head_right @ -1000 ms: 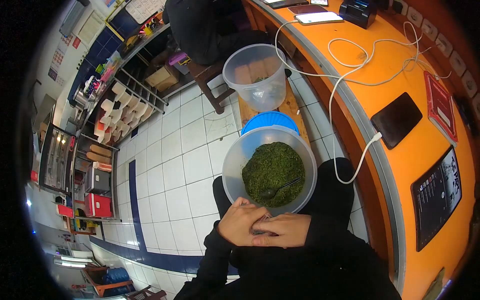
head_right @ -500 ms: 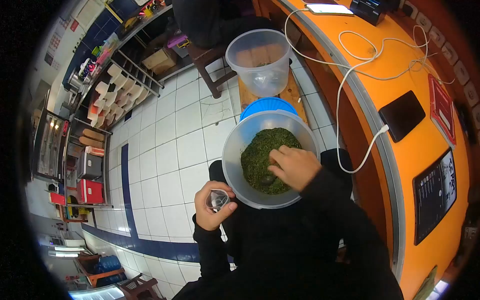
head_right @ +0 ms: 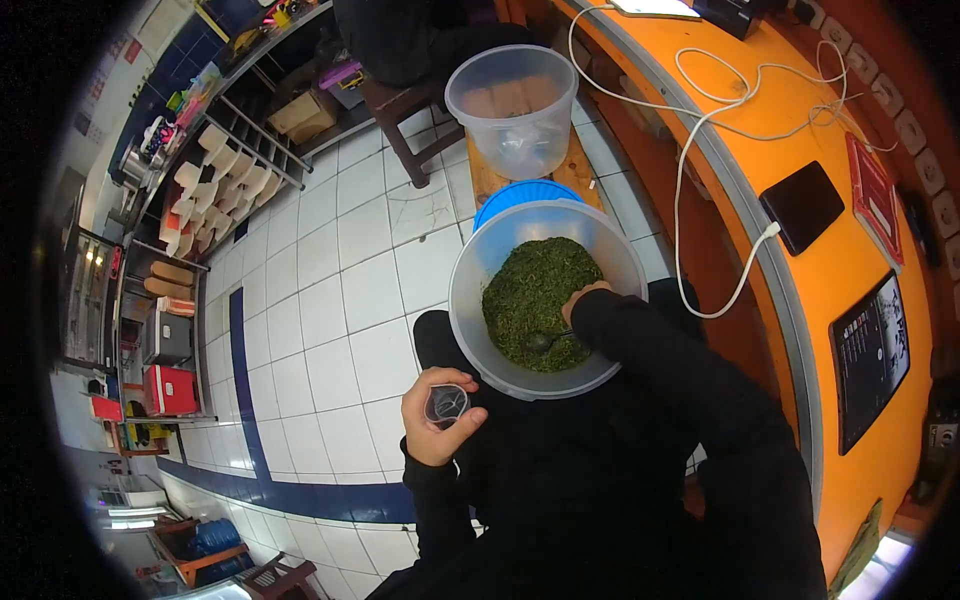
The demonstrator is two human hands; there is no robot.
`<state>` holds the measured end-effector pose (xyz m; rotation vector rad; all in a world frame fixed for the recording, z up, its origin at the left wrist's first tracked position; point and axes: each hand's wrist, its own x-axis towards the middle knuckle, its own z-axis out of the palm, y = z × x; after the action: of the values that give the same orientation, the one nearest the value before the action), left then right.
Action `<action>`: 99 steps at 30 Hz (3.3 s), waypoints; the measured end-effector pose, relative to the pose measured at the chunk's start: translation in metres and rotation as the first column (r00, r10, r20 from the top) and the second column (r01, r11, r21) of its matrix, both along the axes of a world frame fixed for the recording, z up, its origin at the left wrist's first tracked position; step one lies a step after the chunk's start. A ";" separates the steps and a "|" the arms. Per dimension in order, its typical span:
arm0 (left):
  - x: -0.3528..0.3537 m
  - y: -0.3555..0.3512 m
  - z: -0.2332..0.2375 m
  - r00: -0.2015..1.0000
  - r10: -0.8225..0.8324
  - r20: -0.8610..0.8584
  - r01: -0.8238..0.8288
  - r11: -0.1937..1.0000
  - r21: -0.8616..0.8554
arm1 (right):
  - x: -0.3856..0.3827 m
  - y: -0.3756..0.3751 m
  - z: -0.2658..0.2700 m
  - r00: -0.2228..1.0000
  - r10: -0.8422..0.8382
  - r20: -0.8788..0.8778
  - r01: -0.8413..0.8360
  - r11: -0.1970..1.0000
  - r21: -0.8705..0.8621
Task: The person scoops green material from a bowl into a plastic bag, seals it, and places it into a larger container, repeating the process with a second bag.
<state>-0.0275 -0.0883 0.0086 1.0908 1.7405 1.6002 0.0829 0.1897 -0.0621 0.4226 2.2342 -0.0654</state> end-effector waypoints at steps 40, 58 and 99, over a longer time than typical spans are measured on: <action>-0.002 0.005 0.000 0.997 -0.002 -0.074 -0.004 0.997 -0.080 | -0.006 0.032 0.041 0.861 -0.109 -0.496 0.088 0.994 -0.066; -0.007 0.008 0.009 0.984 0.013 -0.176 -0.028 0.996 -0.082 | -0.014 0.006 0.006 0.896 0.013 -0.445 -0.023 1.000 -0.016; -0.017 0.003 -0.002 0.985 0.053 -0.165 -0.064 0.996 -0.057 | -0.015 -0.004 0.024 0.728 0.031 -0.685 -0.063 0.998 -0.023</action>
<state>-0.0448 -0.0848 0.0065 1.1794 1.9320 1.5170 0.0682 0.1852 -0.0381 0.3475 2.9735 -0.2877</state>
